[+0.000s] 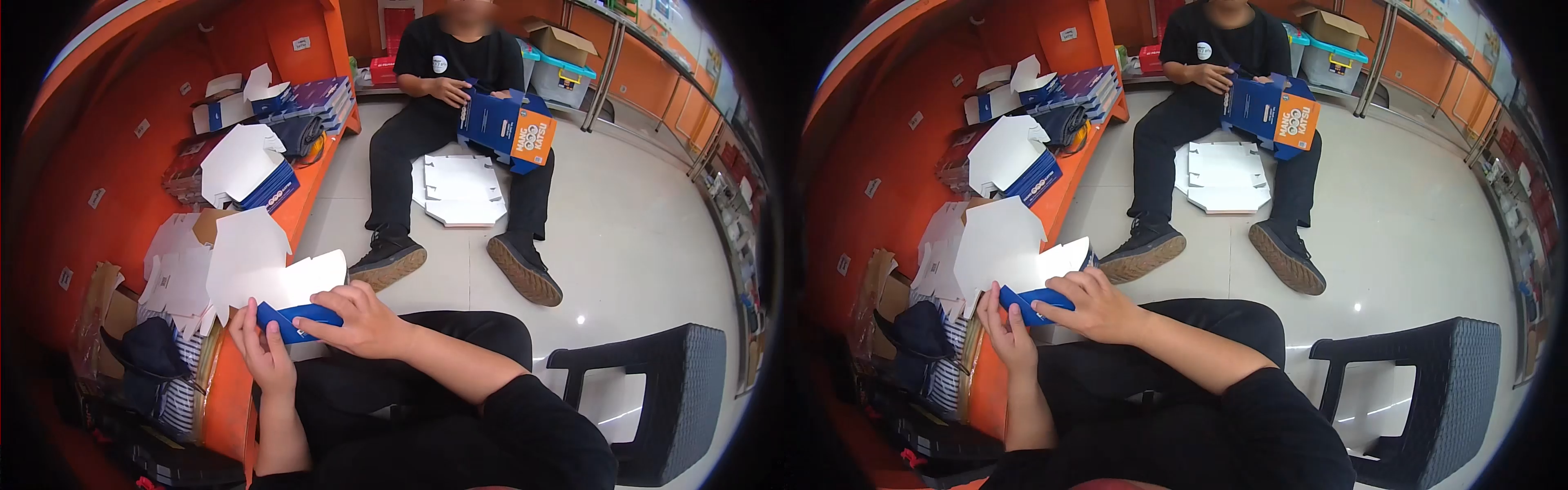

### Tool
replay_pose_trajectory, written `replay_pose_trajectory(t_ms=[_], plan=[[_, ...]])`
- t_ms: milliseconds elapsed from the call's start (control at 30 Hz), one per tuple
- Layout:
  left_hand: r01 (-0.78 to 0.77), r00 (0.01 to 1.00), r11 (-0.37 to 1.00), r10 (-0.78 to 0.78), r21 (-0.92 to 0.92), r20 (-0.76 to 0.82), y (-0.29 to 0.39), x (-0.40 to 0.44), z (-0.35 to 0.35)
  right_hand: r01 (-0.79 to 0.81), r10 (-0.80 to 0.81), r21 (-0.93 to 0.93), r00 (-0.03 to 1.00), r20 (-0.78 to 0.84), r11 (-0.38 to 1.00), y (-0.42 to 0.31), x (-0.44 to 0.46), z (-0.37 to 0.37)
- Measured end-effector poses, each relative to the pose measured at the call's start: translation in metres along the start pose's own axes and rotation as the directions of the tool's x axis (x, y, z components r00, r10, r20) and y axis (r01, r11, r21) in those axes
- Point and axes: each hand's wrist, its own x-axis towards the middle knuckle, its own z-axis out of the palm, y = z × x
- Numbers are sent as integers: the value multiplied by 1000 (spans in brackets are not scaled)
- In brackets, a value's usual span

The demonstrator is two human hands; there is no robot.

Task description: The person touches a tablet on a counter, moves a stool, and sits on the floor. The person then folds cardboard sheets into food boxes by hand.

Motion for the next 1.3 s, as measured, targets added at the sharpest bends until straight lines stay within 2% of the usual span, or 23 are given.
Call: replay_pose_trajectory(t_ms=[67,133,267,400,500,600,633,667,700,733,767,800,867,967,1067,1167,1267,1300], plan=[[32,999,999,-31,11,-22,10,3,3,12,-12,-45,1000,-7,999,-2,-2,3],[-12,1000,1000,11,22,9,5,0,7,22,-24,-107,1000,-18,994,-1,-4,5],[-16,1000,995,17,-95,8,8,1,14,16,-22,-132,999,-44,991,2,-4,1],[-112,992,991,107,79,67,11,3,13,18,-23,-138,999,-35,990,4,-4,-2],[-63,997,997,60,-50,-54,7,3,15,14,-18,-152,999,-27,988,2,-5,-1],[32,973,994,-54,-100,-224,-3,11,9,17,-23,-148,999,-42,989,-4,-3,0],[98,950,957,-173,-275,-261,-9,11,11,12,-18,-135,999,-45,991,-3,-1,-3],[138,932,923,-244,-360,-269,-2,13,15,4,-9,-106,999,-47,994,-3,1,-3],[129,937,933,-226,-335,-268,3,14,18,-4,-1,-103,999,-51,995,-3,0,-2],[46,946,972,-117,-232,-302,4,13,22,8,-14,-117,999,-50,993,-4,1,-4],[-2,955,977,-61,-211,-291,6,11,24,15,-23,-134,998,-60,991,-3,-1,-3],[-53,963,992,21,-111,-270,11,13,25,2,-12,-125,997,-77,992,-4,-1,-1],[-35,973,975,-17,-221,-232,14,17,25,-10,-3,-156,996,-84,988,-2,-2,1],[-20,987,972,-17,-233,-157,12,20,25,-25,14,-173,998,-66,985,1,-1,-2],[5,987,950,-54,-312,-149,10,20,29,-42,30,-164,997,-75,986,2,0,-2],[-43,997,965,25,-259,-71,10,21,27,-83,76,-170,996,-44,982,4,2,-6],[-147,989,988,147,53,-1,10,26,20,-119,121,-89,993,16,989,8,4,-10],[-37,999,999,36,-33,-30,12,29,18,-98,99,-82,995,3,992,9,4,-8]])
